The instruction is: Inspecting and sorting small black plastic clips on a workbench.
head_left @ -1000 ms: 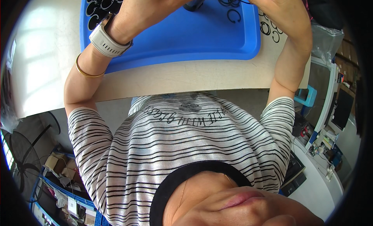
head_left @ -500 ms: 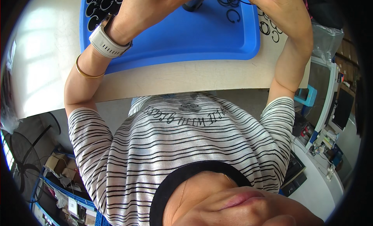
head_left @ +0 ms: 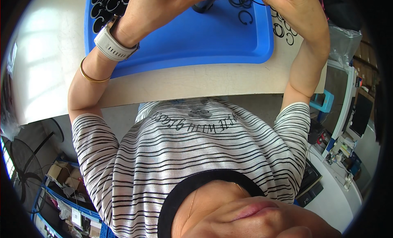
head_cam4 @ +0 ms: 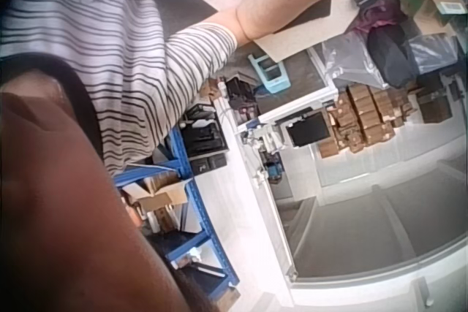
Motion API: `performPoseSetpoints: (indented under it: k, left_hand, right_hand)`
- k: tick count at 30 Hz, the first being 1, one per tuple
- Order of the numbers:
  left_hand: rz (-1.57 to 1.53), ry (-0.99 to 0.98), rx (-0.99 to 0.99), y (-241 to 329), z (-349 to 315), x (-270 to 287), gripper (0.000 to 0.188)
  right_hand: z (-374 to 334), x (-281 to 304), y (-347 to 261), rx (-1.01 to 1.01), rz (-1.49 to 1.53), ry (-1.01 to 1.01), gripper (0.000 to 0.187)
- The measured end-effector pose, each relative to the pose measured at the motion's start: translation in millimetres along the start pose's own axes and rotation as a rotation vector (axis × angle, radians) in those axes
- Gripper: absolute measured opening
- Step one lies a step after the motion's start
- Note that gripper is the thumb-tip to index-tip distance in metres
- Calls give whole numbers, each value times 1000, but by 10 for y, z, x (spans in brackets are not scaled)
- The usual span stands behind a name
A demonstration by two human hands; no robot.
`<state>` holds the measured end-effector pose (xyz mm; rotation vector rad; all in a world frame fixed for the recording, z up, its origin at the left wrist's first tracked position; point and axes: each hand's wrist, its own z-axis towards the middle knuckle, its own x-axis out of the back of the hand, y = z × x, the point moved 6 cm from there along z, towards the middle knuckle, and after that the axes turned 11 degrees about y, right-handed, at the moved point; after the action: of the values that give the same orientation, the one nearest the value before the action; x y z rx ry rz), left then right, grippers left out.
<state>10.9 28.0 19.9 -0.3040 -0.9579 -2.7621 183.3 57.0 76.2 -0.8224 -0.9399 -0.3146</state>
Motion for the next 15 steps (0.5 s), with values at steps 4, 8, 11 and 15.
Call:
performPoseSetpoints:
  k: [4, 8, 11, 15]
  left_hand:
    - [-2, -3, -5, -5, 6, 10, 56]
    - [5, -9, 19, -24, 1, 1, 59]
    - [-19, 29, 0, -25, -7, 5, 60]
    - [-54, 31, 23, -38, -5, -2, 61]
  right_hand:
    - [19, 11, -12, -44, 0, -48, 33]
    - [19, 32, -22, -29, 14, -24, 34]
    - [8, 32, -25, -23, 24, -46, 34]
    - [32, 28, -42, -31, -2, -69, 33]
